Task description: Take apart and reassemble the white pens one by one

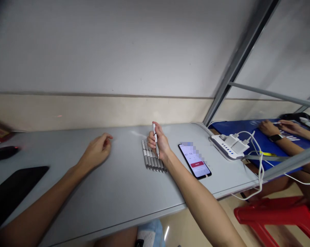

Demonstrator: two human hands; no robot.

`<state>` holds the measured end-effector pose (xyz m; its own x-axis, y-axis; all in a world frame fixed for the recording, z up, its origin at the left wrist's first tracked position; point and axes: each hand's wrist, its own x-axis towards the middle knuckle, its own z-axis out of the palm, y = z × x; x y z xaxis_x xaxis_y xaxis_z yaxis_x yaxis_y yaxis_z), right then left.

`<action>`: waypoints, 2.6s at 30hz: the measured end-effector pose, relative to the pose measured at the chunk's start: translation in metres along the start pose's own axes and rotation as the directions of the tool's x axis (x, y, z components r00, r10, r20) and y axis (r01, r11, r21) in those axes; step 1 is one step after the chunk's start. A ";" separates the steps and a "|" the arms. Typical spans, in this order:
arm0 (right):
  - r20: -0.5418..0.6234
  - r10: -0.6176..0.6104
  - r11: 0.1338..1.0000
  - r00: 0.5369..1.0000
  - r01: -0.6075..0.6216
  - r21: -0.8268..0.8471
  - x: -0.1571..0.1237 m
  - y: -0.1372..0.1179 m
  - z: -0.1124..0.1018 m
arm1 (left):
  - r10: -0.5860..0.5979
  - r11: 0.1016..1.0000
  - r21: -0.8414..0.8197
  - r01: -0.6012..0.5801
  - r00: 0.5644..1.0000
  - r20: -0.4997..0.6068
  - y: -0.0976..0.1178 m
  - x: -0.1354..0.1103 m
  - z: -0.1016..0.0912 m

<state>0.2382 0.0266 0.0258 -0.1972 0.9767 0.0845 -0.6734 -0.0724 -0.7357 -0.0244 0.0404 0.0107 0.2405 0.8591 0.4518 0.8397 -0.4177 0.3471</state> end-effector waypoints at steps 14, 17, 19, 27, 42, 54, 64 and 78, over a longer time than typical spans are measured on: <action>-0.012 -0.013 0.998 1.000 0.012 -0.068 -0.001 0.003 0.001 | -0.042 0.997 -0.057 0.044 0.998 0.040 0.002 0.000 -0.003; -0.026 -0.015 0.997 1.000 0.013 -0.079 -0.001 0.004 0.002 | -0.062 0.995 -0.074 0.065 0.997 0.034 0.002 0.000 -0.003; -0.012 -0.022 0.997 1.000 0.021 -0.077 -0.001 0.004 0.002 | -0.056 0.994 -0.095 0.059 0.998 0.034 0.001 0.001 -0.002; 0.023 -0.012 0.998 1.000 0.014 -0.054 -0.001 0.007 0.001 | 0.014 0.987 -0.159 0.004 0.994 0.112 0.009 -0.002 -0.003; 0.022 0.027 0.998 0.999 -0.025 -0.050 -0.001 0.007 0.001 | 0.019 0.988 0.150 -0.024 0.999 0.034 -0.005 -0.003 -0.009; -0.011 -0.064 0.998 0.998 0.065 0.019 0.000 0.002 0.002 | -0.146 0.941 0.298 0.159 0.987 -0.066 -0.010 0.005 -0.012; -0.035 -0.082 0.997 0.996 0.082 -0.002 0.001 0.002 0.000 | -0.090 0.991 0.098 0.095 0.995 -0.053 -0.014 0.007 -0.009; -0.041 -0.094 0.996 0.995 0.094 0.008 0.001 0.003 -0.002 | -0.076 0.997 0.013 0.076 0.997 0.027 -0.016 0.006 -0.001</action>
<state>0.2373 0.0281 0.0222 -0.1035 0.9867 0.1251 -0.6945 0.0183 -0.7193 -0.0371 0.0516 0.0085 0.1884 0.8960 0.4020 0.8616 -0.3473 0.3701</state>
